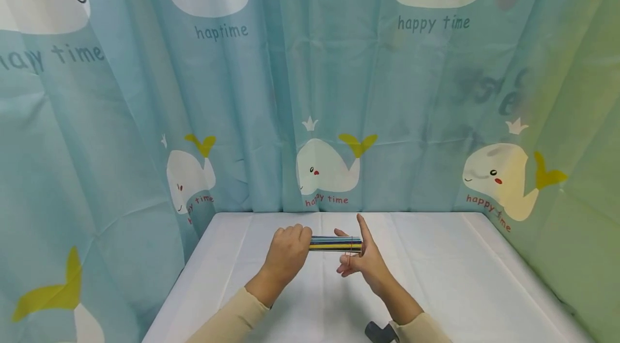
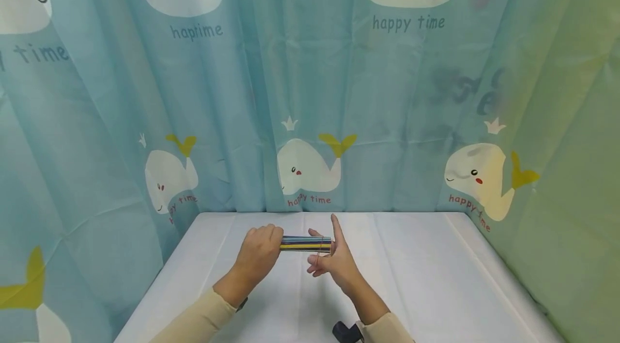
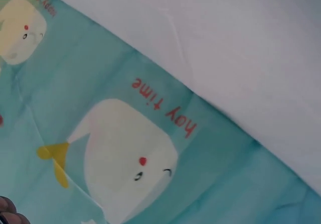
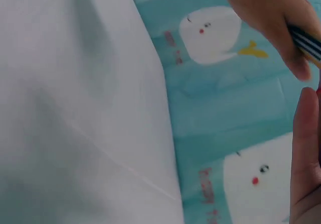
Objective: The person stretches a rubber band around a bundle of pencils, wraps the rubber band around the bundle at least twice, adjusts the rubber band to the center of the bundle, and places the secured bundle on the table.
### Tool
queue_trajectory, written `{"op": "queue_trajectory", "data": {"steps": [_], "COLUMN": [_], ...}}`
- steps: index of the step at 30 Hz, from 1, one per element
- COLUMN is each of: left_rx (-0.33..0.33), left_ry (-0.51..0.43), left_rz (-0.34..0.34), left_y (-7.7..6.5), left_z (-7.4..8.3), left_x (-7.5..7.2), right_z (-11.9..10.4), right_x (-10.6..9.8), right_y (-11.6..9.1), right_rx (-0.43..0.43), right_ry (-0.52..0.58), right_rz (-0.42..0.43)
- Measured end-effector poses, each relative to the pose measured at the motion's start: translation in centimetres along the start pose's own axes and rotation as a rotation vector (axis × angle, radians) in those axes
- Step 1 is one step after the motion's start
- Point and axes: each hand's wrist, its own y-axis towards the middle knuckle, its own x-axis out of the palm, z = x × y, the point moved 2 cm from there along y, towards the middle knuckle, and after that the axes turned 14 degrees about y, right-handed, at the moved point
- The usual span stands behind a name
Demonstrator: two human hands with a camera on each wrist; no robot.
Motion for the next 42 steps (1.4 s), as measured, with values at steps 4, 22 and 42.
{"op": "queue_trajectory", "data": {"steps": [4, 22, 42], "left_rx": [-0.024, -0.141, -0.311], "left_ry": [-0.03, -0.023, -0.036], "left_rz": [0.027, -0.013, -0.018], "left_y": [0.8, 1.5, 3.0], "left_z": [0.7, 0.7, 0.8], "left_x": [-0.5, -0.4, -1.9], "right_z": [1.8, 0.2, -0.4], "right_x": [2.2, 6.3, 4.4], "right_y": [-0.3, -3.0, -2.7], "right_rx": [0.01, -0.95, -1.072], "right_ry": [0.048, -0.589, -0.853], "right_rz": [0.001, -0.129, 0.063]}}
